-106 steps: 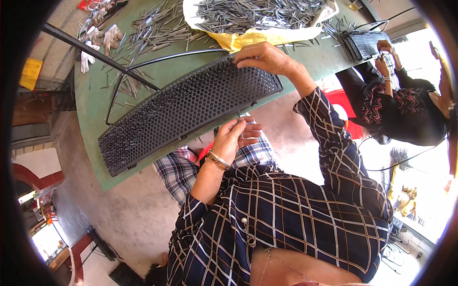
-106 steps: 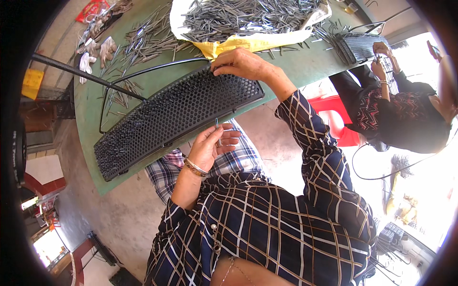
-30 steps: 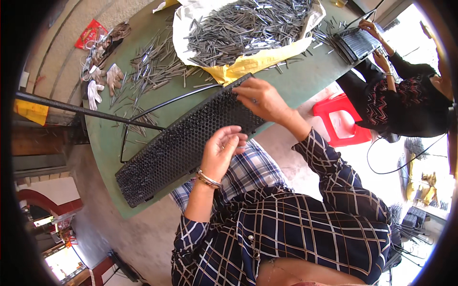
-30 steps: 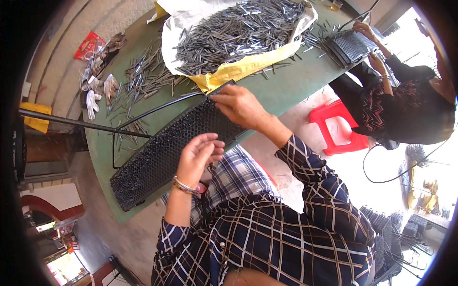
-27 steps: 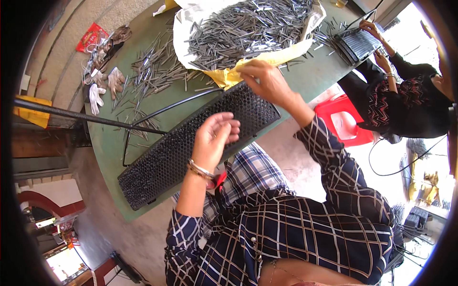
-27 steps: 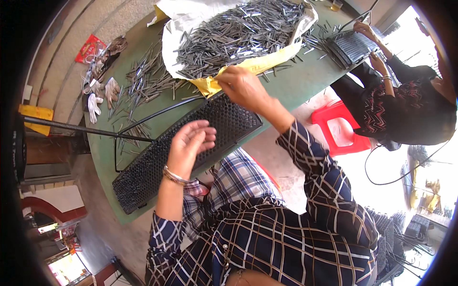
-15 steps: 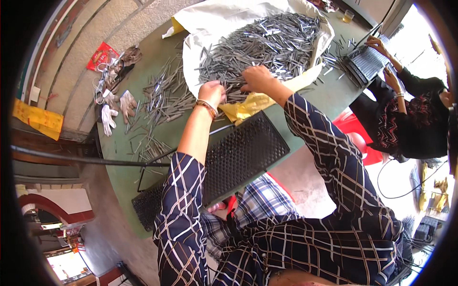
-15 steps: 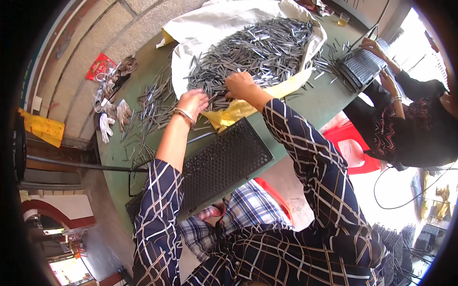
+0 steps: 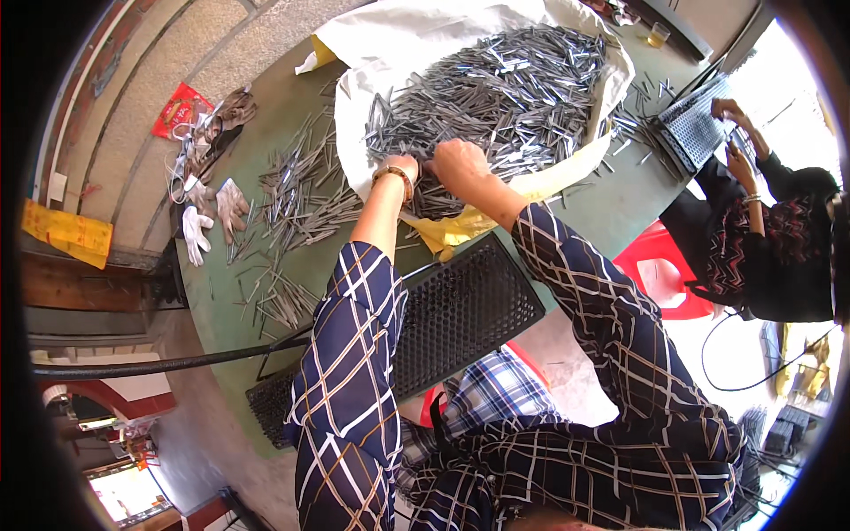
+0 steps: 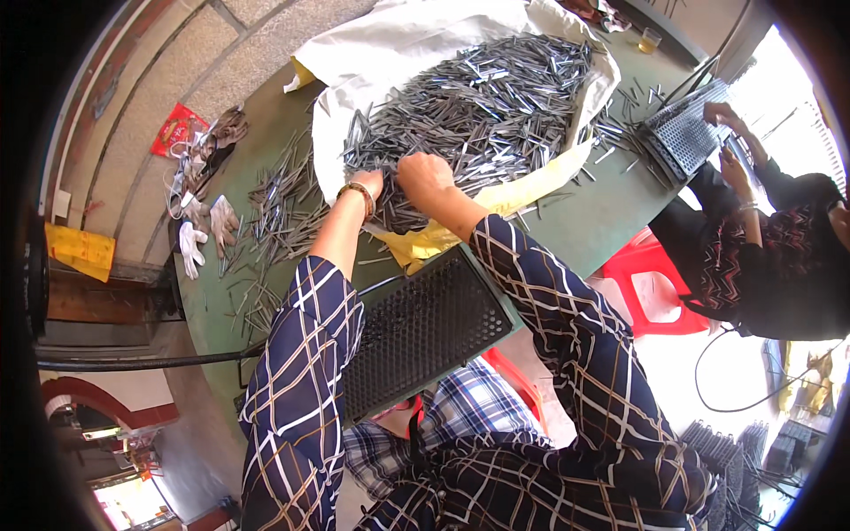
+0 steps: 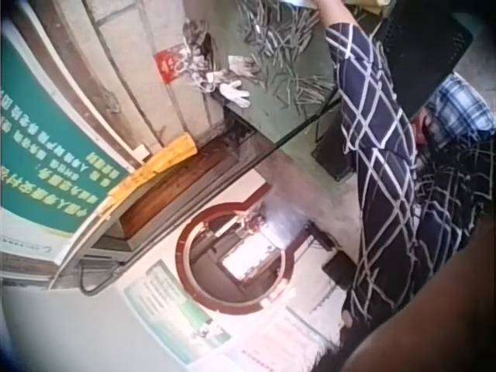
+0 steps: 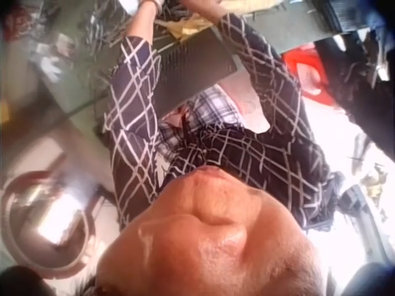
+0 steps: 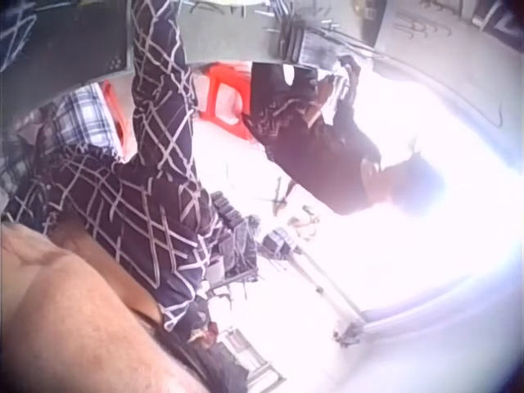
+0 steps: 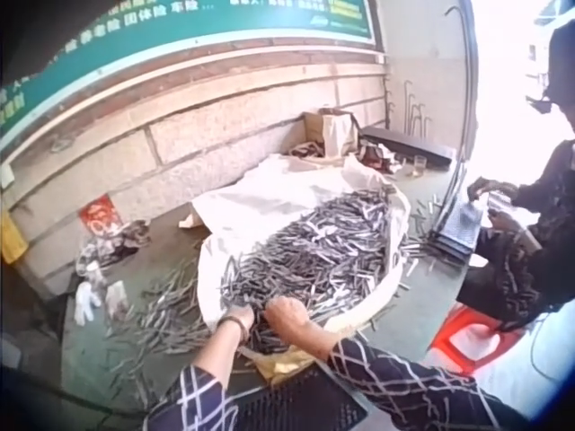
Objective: Sorting and inserting small metal pins into a perforated grid tray.
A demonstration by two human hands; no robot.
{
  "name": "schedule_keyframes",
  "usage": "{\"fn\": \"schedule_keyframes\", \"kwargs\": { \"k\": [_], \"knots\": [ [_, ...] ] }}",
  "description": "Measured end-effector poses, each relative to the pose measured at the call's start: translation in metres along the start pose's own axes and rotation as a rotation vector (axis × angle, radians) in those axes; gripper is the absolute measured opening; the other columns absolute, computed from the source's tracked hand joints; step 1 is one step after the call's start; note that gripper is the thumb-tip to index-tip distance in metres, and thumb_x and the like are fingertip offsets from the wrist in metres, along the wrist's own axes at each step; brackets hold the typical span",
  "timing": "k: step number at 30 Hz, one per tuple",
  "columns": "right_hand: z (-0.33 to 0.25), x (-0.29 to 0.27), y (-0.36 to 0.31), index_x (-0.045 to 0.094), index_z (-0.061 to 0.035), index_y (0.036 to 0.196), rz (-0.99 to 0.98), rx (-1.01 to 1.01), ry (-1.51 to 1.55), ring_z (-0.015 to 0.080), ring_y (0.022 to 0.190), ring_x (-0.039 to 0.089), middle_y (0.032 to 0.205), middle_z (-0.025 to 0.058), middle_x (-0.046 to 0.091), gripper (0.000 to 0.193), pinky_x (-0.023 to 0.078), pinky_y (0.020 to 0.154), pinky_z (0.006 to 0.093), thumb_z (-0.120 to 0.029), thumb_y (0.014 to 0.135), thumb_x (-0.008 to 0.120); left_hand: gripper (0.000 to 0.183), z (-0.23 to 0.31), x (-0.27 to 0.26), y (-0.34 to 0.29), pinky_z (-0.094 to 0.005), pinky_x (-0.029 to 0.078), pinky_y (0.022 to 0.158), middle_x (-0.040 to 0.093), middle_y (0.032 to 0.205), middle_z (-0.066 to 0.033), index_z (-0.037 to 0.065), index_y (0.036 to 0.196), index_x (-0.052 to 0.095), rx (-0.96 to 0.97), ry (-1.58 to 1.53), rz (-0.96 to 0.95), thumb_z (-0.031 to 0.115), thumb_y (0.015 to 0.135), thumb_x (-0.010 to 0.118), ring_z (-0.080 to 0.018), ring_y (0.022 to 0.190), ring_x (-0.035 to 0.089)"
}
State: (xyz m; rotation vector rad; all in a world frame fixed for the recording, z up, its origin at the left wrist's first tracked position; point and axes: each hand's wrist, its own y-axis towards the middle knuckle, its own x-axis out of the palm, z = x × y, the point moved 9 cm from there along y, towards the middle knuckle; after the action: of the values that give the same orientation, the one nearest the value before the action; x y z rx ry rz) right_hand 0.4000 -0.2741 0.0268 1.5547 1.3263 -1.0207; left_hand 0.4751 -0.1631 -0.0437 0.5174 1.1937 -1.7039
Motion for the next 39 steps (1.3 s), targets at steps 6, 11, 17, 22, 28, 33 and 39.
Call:
{"fn": "schedule_keyframes", "kwargs": {
  "k": [6, 11, 17, 22, 28, 33, 39],
  "knots": [
    [-0.004, -0.009, 0.009, 0.064, 0.0025, 0.069, -0.077, -0.126, 0.182, 0.0387, 0.070, 0.060, 0.070, 0.0221, 0.062, 0.052, 0.049, 0.069, 0.0438, -0.049, 0.078, 0.061, 0.046, -0.060, -0.013, 0.022, -0.0398, 0.044, 0.092, 0.053, 0.124, -0.0211, -0.006, 0.119, 0.053, -0.148, -0.467, 0.066, 0.023, 0.084, 0.047, -0.0336, 0.111, 0.054],
    [0.058, -0.004, 0.016, 0.064, 0.0047, 0.072, -0.122, -0.039, 0.086, 0.0389, 0.080, 0.061, 0.080, 0.0234, 0.063, 0.043, 0.049, 0.072, 0.0444, -0.036, 0.083, 0.056, 0.066, -0.002, 0.001, -0.004, -0.0340, 0.038, 0.096, 0.052, 0.126, -0.0217, -0.011, 0.121, 0.048, 0.016, -0.139, -0.008, 0.040, 0.079, 0.055, -0.0294, 0.115, 0.052],
    [0.018, 0.023, 0.019, 0.064, 0.0048, 0.073, -0.115, -0.104, 0.171, 0.0408, 0.078, 0.061, 0.079, 0.0256, 0.062, 0.036, 0.049, 0.072, 0.0449, -0.029, 0.081, 0.055, 0.070, 0.001, 0.004, -0.004, -0.0391, 0.036, 0.100, 0.047, 0.130, -0.0231, -0.005, 0.121, 0.051, -0.028, -0.077, 0.032, 0.051, 0.080, 0.050, -0.0336, 0.120, 0.047],
    [0.025, 0.029, 0.021, 0.066, 0.0043, 0.072, -0.134, -0.083, 0.318, 0.0389, 0.075, 0.062, 0.079, 0.0261, 0.062, 0.037, 0.050, 0.072, 0.0423, -0.032, 0.073, 0.060, 0.077, -0.004, 0.005, -0.008, -0.0378, 0.039, 0.096, 0.050, 0.126, -0.0236, -0.008, 0.119, 0.052, -0.084, -0.367, 0.007, 0.054, 0.074, 0.058, -0.0323, 0.115, 0.051],
    [0.032, 0.023, 0.020, 0.066, 0.0030, 0.073, -0.085, -0.024, 0.322, 0.0359, 0.062, 0.061, 0.064, 0.0237, 0.060, 0.039, 0.049, 0.061, 0.0396, -0.036, 0.070, 0.066, 0.074, -0.011, 0.007, 0.008, -0.0339, 0.045, 0.088, 0.057, 0.119, -0.0179, -0.011, 0.121, 0.049, 0.019, -0.333, -0.063, 0.031, 0.065, 0.075, -0.0254, 0.103, 0.058],
    [0.059, 0.035, 0.024, 0.066, 0.0048, 0.068, -0.281, 0.134, 0.457, 0.0188, 0.050, 0.060, 0.058, 0.0125, 0.063, 0.033, 0.047, 0.051, 0.0305, -0.028, 0.070, 0.068, 0.063, 0.026, 0.023, 0.008, -0.0336, 0.047, 0.086, 0.059, 0.115, -0.0160, -0.007, 0.116, 0.055, 0.151, -0.365, -0.074, 0.021, 0.063, 0.073, -0.0244, 0.100, 0.059],
    [0.047, 0.034, 0.022, 0.067, 0.0014, 0.068, -0.403, 0.206, 0.717, 0.0147, 0.048, 0.057, 0.059, 0.0089, 0.063, 0.028, 0.046, 0.047, 0.0276, -0.026, 0.071, 0.068, 0.049, -0.002, 0.031, 0.052, -0.0330, 0.047, 0.082, 0.063, 0.109, -0.0143, -0.005, 0.107, 0.062, 0.006, -0.396, -0.131, 0.031, 0.073, 0.064, -0.0239, 0.097, 0.060]
  ]
}}
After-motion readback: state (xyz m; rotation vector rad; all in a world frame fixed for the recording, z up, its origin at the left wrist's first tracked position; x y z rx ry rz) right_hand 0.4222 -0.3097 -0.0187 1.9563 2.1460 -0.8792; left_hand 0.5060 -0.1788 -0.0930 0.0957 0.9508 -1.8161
